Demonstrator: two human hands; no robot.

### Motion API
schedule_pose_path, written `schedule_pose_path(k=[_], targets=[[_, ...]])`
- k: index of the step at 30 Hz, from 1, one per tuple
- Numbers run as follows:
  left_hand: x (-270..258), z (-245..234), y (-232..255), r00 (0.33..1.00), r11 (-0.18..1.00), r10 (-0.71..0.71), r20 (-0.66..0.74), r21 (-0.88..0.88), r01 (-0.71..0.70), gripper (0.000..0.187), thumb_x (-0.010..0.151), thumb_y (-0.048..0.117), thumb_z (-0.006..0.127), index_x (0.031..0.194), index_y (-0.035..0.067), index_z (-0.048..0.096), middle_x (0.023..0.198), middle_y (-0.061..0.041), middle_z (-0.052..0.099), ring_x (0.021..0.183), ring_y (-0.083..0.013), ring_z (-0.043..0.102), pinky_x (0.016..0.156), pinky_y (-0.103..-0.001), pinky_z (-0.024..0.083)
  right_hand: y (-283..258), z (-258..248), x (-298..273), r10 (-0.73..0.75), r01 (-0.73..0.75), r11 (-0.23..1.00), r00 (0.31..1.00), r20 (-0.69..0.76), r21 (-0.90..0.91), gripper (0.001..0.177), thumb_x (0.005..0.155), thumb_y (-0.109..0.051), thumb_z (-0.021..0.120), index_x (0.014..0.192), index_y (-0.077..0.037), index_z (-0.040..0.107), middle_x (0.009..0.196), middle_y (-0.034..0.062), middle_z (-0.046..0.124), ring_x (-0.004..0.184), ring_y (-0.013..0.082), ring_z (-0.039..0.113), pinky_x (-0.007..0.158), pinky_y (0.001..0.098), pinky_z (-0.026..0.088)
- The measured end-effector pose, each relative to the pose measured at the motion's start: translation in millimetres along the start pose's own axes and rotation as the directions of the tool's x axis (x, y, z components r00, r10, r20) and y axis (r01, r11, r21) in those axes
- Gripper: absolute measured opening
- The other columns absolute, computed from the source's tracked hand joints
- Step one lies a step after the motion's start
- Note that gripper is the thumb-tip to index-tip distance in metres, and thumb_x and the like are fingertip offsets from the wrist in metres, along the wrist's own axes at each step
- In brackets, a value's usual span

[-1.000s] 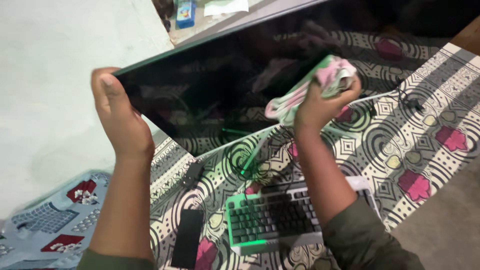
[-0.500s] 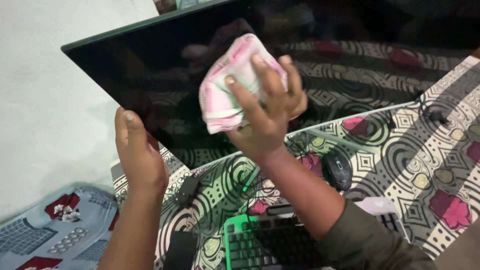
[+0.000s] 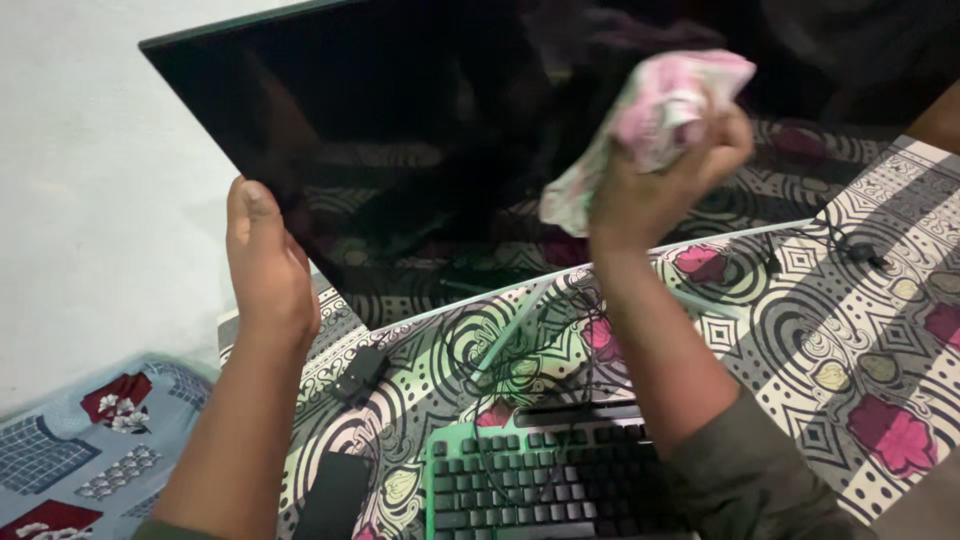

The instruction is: The person wipes the front and back of a computer monitor with a cloth, then wipes the keys of a keyboard and the top of a computer mouse.

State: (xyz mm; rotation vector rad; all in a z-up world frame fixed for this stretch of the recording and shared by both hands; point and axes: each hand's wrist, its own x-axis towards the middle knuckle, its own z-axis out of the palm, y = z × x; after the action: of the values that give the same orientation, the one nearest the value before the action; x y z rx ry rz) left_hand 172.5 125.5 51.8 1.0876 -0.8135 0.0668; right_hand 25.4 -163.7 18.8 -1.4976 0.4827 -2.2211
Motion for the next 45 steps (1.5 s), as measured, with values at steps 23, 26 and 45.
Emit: schedule_pose_path(k=[23, 26, 45], targets=[[8.1, -8.8, -10.6, 0.998, 0.998, -0.054, -0.031, -0.018, 0.053, 0.033, 0.11, 0.049, 0.052, 0.101, 0.017, 0.052, 0.071, 0.012, 0.032, 0.052, 0.0, 0.021, 0.042, -0.022, 0.015, -56.6, 18.7, 11.8, -0.16, 0.166, 0.977, 0.986, 0.054, -0.134, 0.049, 0.096, -0.027, 0.078, 0.142, -0.016, 0.066, 0.155, 0.0116, 0.052, 0.141, 0.0288, 0.051, 0.119, 0.0433, 0.039], [7.1, -3.4, -5.6, 0.996, 0.998, -0.064, -0.059, -0.032, 0.063, 0.03, 0.108, 0.045, 0.051, 0.112, 0.016, 0.057, 0.088, 0.012, 0.047, 0.071, 0.0033, 0.039, 0.06, -0.016, 0.031, -57.2, 30.8, 6.0, 0.034, -0.037, 0.999, 0.996, -0.079, -0.031, 0.044, 0.102, -0.032, 0.081, 0.139, -0.014, 0.066, 0.151, 0.0133, 0.051, 0.141, 0.0289, 0.047, 0.12, 0.0432, 0.04], [8.3, -13.0, -21.8, 0.996, 0.996, -0.059, -0.061, -0.065, 0.055, 0.039, 0.113, 0.048, 0.056, 0.123, 0.01, 0.056, 0.101, 0.007, 0.05, 0.088, -0.003, 0.043, 0.075, -0.021, 0.038, -67.9, 20.7, -5.7, -0.471, 0.522, 0.843, 0.833, 0.29, -0.13, 0.038, 0.089, -0.035, 0.086, 0.123, -0.018, 0.08, 0.135, 0.0138, 0.054, 0.129, 0.0324, 0.05, 0.107, 0.0466, 0.037]])
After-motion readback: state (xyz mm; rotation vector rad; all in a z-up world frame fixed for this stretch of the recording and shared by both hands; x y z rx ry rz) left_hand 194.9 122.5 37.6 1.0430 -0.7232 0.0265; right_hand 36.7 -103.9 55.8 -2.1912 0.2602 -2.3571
